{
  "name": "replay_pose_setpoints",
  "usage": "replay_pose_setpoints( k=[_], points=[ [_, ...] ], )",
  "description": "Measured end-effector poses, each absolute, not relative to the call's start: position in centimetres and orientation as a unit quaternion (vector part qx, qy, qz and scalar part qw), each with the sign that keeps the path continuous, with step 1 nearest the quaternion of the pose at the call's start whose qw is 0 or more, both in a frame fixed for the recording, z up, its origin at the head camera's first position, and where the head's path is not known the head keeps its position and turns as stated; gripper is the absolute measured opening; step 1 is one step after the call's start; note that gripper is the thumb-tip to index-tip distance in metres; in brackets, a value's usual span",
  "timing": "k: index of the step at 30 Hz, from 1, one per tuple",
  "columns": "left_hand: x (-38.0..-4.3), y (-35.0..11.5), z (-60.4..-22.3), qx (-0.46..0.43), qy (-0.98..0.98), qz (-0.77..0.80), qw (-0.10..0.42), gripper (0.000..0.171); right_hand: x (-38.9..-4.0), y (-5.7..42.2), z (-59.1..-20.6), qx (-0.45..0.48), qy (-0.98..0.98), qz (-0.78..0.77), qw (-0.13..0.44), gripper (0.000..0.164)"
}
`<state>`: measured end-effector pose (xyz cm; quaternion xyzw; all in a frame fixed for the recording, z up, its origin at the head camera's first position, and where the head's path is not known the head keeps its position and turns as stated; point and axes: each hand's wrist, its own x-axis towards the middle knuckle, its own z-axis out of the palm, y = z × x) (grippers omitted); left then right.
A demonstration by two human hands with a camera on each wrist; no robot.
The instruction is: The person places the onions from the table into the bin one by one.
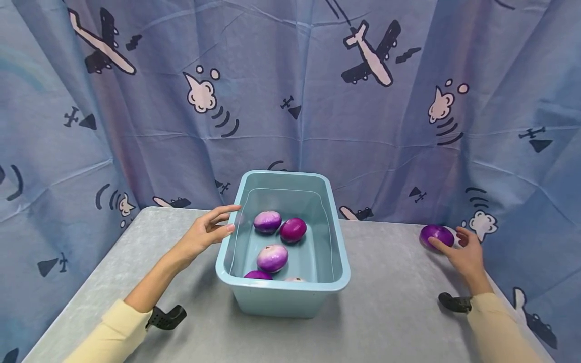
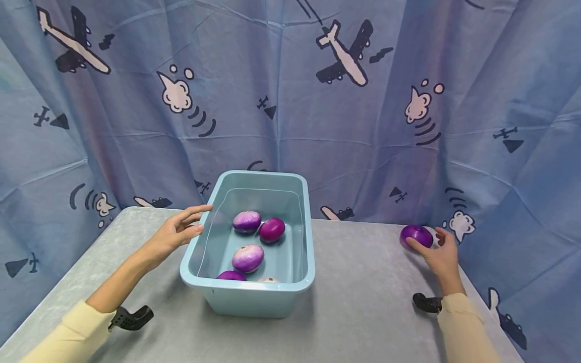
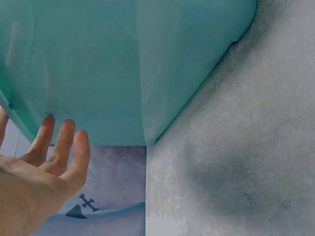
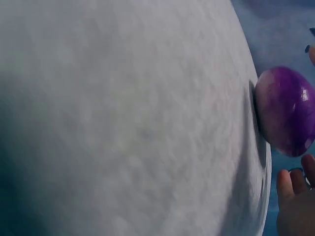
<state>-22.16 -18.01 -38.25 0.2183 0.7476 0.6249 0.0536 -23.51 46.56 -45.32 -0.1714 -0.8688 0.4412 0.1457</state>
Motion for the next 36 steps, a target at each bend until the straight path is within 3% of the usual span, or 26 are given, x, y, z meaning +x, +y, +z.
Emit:
replay_pose_setpoints(
  k=[22, 29, 36],
  points=[
    [-22.0, -17.9, -38.0, 0.216, 0.746, 0.627, 0.056, 0.053, -24.4, 49.1, -45.4, -0.072, -0.905, 0.415, 0.059, 0.11],
    [-22.2, -17.9, -38.1, 0.219, 0.747, 0.625, 0.057, 0.053, -24.8, 48.9, -45.3, -0.065, -0.92, 0.38, 0.063, 0.1],
    [-22.1, -18.0, -38.1, 0.219, 0.746, 0.626, 0.056, 0.053, -25.3, 48.9, -45.6, -0.075, -0.922, 0.375, 0.068, 0.1]
  ],
)
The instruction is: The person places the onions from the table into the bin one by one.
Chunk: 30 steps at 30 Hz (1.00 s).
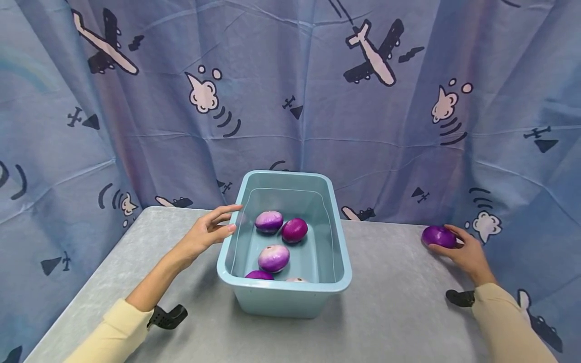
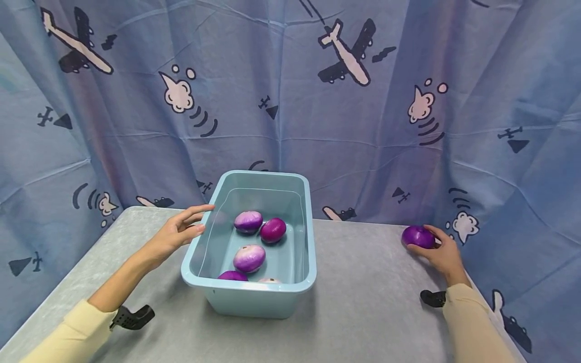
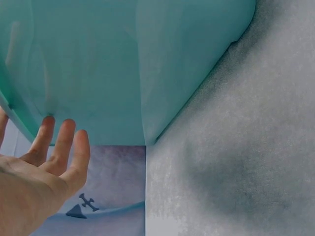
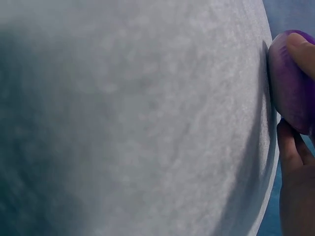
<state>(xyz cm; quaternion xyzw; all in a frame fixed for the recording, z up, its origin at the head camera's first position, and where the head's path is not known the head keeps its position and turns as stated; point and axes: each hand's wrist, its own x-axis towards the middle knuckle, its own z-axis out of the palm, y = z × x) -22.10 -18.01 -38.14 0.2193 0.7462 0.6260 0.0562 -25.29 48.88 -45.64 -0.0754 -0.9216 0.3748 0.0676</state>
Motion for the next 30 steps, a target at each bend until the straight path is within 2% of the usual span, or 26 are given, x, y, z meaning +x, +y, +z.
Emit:
replay_pose_setpoints(
  k=[12, 21, 30],
  points=[
    [-22.1, -18.0, -38.1, 0.222, 0.744, 0.628, 0.055, 0.053, -24.5, 48.2, -45.1, -0.092, -0.91, 0.398, 0.07, 0.103],
    [-22.2, -18.0, -38.1, 0.219, 0.748, 0.625, 0.053, 0.053, -23.8, 46.7, -44.7, -0.056, -0.904, 0.411, 0.102, 0.093],
    [-22.2, -18.1, -38.0, 0.216, 0.749, 0.624, 0.053, 0.053, -23.1, 45.2, -44.0, -0.028, -0.905, 0.415, 0.089, 0.089]
  ],
)
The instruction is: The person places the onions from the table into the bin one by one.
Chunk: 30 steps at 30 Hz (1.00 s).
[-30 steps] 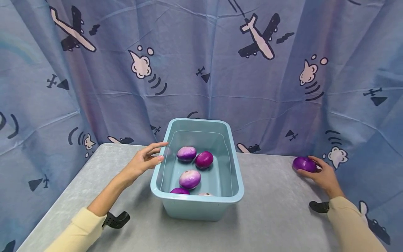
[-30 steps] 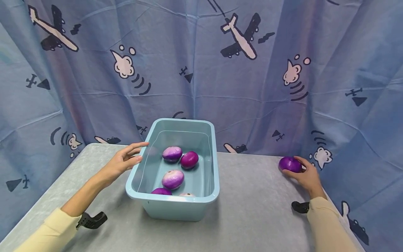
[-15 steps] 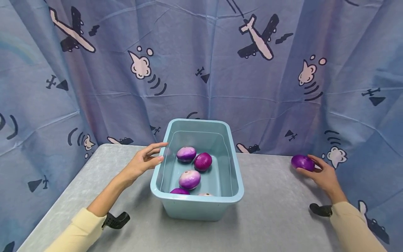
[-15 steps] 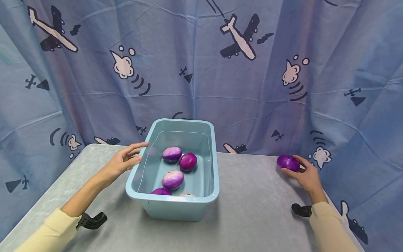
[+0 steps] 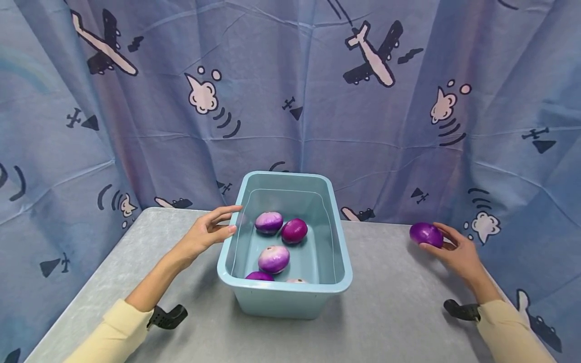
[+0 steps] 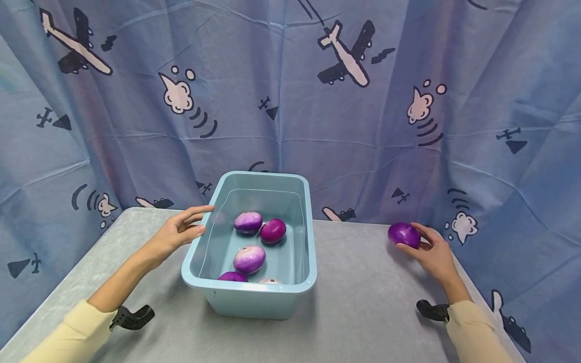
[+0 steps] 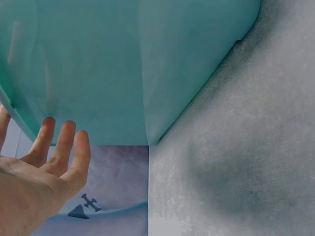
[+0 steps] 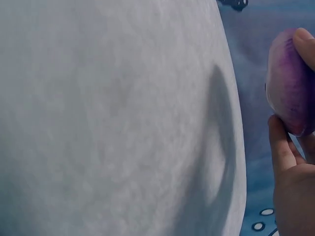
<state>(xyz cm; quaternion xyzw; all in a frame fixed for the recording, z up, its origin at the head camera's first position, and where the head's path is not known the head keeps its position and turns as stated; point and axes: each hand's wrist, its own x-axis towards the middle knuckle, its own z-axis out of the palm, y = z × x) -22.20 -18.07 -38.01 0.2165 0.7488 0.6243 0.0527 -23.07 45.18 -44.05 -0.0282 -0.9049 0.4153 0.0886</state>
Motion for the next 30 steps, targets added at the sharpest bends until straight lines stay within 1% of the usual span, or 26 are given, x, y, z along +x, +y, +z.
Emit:
replay_pose_setpoints(
  k=[8, 13, 19, 30],
  points=[
    [-22.1, -18.1, -38.0, 0.214, 0.75, 0.624, 0.052, 0.053, -22.4, 43.3, -42.4, 0.007, -0.893, 0.445, 0.064, 0.083],
    [-22.1, -18.1, -38.0, 0.208, 0.753, 0.623, 0.052, 0.053, -22.0, 41.7, -40.8, 0.038, -0.888, 0.455, 0.059, 0.077],
    [-22.1, -18.1, -38.0, 0.21, 0.751, 0.624, 0.051, 0.053, -21.6, 39.6, -38.8, 0.07, -0.881, 0.465, 0.047, 0.073],
    [-22.2, -18.1, -38.0, 0.211, 0.749, 0.626, 0.05, 0.053, -21.1, 35.7, -35.7, 0.158, -0.854, 0.494, 0.054, 0.067]
  ],
)
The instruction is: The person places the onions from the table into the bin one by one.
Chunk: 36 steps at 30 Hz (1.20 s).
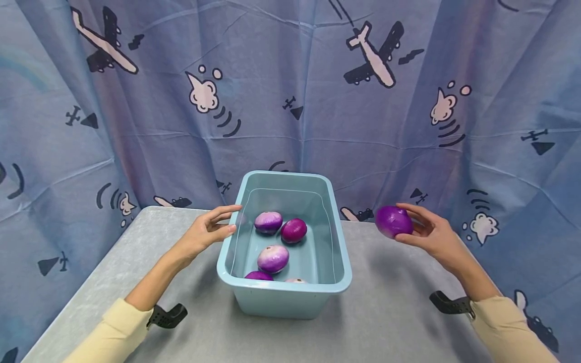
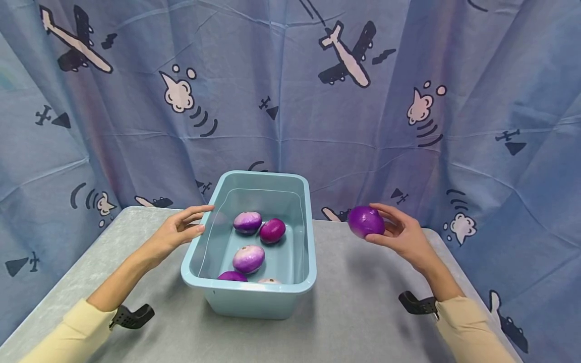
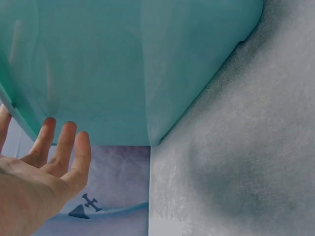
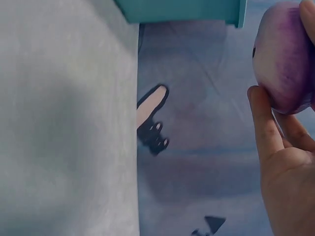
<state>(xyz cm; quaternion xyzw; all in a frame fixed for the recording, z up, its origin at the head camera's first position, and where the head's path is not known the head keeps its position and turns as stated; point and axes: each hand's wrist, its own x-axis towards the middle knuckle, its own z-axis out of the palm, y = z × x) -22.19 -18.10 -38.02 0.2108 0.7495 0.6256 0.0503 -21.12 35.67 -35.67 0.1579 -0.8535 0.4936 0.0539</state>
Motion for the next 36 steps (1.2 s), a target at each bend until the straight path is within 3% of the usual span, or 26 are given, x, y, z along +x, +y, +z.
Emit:
replay_pose_setpoints(
  k=[20, 36],
  points=[
    [-22.1, -18.1, -38.0, 0.209, 0.751, 0.624, 0.049, 0.053, -20.1, 30.7, -32.9, 0.247, -0.8, 0.544, 0.053, 0.07],
    [-22.1, -18.0, -37.8, 0.21, 0.751, 0.624, 0.052, 0.054, -21.0, 26.0, -30.5, 0.332, -0.75, 0.572, -0.003, 0.075]
  ],
)
